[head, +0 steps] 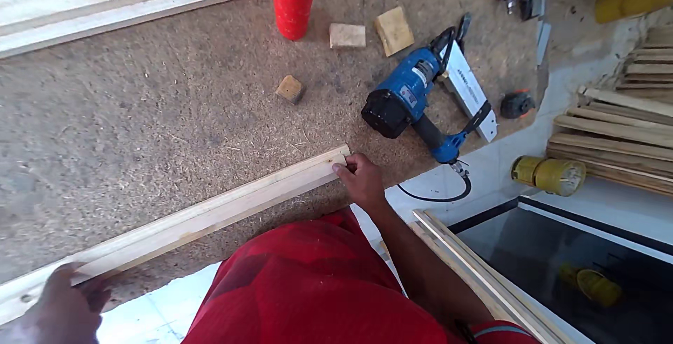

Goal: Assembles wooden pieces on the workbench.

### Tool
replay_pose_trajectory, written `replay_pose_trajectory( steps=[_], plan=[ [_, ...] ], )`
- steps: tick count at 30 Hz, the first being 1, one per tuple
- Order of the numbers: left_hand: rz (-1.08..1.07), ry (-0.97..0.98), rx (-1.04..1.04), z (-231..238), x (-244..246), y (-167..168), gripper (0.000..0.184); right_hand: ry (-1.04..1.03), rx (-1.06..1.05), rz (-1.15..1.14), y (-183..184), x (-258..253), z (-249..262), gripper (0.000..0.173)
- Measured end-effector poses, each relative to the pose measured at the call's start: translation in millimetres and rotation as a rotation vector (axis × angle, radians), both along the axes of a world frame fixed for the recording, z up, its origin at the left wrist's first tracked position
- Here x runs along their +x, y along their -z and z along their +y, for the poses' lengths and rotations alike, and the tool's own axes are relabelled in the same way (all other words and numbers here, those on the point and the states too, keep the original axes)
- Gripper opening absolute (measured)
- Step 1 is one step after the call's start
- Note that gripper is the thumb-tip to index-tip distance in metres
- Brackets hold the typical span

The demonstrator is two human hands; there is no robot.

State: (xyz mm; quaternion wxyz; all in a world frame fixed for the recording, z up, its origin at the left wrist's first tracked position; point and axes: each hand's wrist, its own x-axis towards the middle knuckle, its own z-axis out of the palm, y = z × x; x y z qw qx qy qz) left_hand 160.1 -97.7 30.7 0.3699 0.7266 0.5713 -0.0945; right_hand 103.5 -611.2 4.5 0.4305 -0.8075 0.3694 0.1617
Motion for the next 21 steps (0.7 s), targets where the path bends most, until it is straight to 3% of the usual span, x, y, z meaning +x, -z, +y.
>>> replay_pose_trajectory(
  steps=[16, 21],
  plan=[
    [0.039, 0.009, 0.037, 4.5, 2.6, 4.5, 0.055, 0.011, -0.022, 0.014, 3.1, 0.9, 1.3, 0.039],
    [0.025, 0.001, 0.046, 9.6, 3.1, 8.3, 0.05, 0.011, -0.03, 0.026, 2.7, 1.9, 1.9, 0.039]
  ],
)
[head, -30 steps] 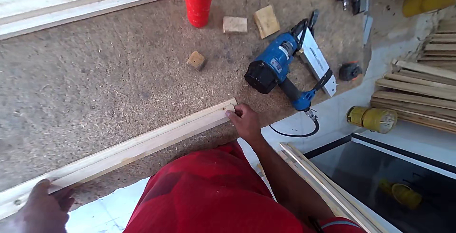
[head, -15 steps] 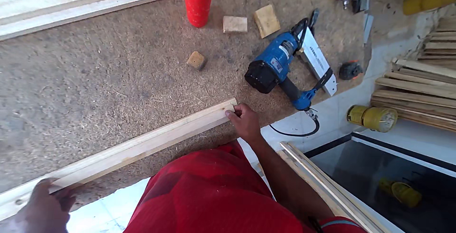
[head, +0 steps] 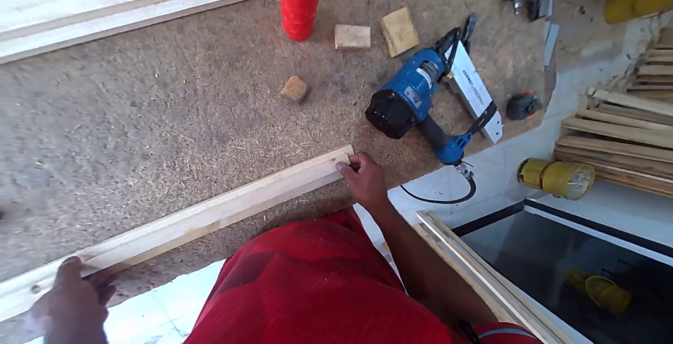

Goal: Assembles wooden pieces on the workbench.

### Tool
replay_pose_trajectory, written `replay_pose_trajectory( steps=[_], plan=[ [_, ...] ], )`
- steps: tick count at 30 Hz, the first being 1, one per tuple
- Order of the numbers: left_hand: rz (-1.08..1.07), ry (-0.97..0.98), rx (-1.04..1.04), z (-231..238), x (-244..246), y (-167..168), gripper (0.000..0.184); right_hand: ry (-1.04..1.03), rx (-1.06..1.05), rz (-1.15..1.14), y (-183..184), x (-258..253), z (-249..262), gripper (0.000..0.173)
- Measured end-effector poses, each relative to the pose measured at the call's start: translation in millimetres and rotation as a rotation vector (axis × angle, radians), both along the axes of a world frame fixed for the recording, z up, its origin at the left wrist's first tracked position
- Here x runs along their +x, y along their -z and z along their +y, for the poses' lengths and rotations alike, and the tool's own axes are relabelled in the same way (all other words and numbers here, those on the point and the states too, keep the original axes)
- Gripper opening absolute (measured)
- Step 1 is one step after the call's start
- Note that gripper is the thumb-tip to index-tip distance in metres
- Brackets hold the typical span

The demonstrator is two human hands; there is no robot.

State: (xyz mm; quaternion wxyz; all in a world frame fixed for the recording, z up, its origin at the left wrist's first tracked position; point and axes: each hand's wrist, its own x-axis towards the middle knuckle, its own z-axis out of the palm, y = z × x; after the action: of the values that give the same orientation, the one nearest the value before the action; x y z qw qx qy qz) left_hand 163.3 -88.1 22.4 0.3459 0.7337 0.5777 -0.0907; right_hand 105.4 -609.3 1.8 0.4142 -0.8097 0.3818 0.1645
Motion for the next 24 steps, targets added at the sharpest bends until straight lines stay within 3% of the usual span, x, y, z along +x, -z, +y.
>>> replay_pose_trajectory(
  steps=[24],
  plan=[
    [0.032, 0.033, 0.001, -2, 3, -1, 0.052, -0.026, 0.02, 0.049, -6, 5, -2, 0.039]
  ],
)
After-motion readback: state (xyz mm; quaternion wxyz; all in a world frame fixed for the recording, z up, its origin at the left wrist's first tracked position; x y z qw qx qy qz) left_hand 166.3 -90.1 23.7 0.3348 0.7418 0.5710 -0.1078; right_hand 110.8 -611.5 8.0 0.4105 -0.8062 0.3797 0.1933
